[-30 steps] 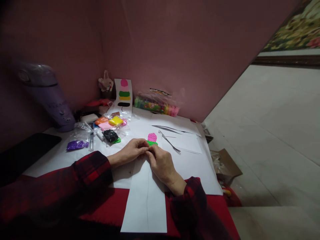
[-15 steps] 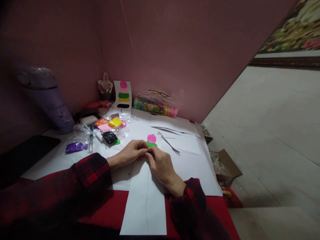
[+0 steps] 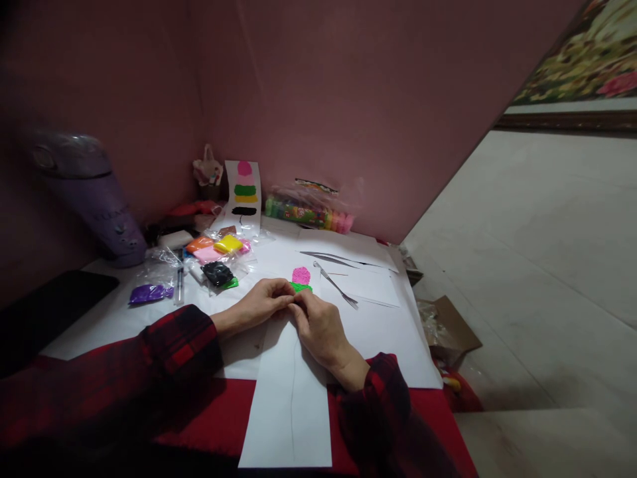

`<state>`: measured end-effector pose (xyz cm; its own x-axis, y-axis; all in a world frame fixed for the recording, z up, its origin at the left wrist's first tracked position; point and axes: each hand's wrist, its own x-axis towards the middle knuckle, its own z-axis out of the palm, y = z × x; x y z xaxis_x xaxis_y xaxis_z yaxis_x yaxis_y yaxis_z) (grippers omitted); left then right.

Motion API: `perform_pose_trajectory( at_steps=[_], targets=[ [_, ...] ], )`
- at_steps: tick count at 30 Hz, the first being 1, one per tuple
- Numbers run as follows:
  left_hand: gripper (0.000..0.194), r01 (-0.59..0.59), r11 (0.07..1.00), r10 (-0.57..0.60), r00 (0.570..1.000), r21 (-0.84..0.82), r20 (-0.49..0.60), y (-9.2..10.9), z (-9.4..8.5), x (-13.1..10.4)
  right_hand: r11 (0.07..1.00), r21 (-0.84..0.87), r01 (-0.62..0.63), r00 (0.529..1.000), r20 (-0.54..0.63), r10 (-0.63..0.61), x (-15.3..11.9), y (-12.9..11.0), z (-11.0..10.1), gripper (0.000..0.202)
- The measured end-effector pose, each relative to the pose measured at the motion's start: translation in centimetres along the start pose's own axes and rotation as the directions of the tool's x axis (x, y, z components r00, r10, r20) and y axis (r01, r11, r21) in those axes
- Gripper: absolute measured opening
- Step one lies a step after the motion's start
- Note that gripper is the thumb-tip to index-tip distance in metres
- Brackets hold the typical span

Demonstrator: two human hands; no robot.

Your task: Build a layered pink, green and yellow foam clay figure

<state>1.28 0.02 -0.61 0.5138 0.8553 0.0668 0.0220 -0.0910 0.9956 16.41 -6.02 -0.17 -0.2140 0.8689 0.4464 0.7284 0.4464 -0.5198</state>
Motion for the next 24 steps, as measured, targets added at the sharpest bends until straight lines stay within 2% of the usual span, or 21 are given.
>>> perform_pose_trajectory(
  at_steps=[12, 19, 24],
  targets=[
    [0.007, 0.006, 1.000, -0.006, 1.000, -0.023, -0.002, 0.20, 0.02, -0.05, 1.000, 0.000, 0.000, 1.000, -0.011, 0.000, 0.12, -0.29, 0.00, 0.007],
    [0.025, 0.016, 0.992, -0.013, 1.000, -0.128, 0.022, -0.10, -0.18, 0.16, 0.999, 0.028, 0.024, 0.997, -0.079, -0.022, 0.24, -0.12, 0.10, 0.011],
    [0.029, 0.016, 0.985, -0.021, 0.999, -0.172, -0.028, -0.02, -0.22, 0.14, 0.994, 0.093, -0.056, 0.986, -0.154, 0.070, 0.37, -0.26, 0.10, 0.010]
  ],
)
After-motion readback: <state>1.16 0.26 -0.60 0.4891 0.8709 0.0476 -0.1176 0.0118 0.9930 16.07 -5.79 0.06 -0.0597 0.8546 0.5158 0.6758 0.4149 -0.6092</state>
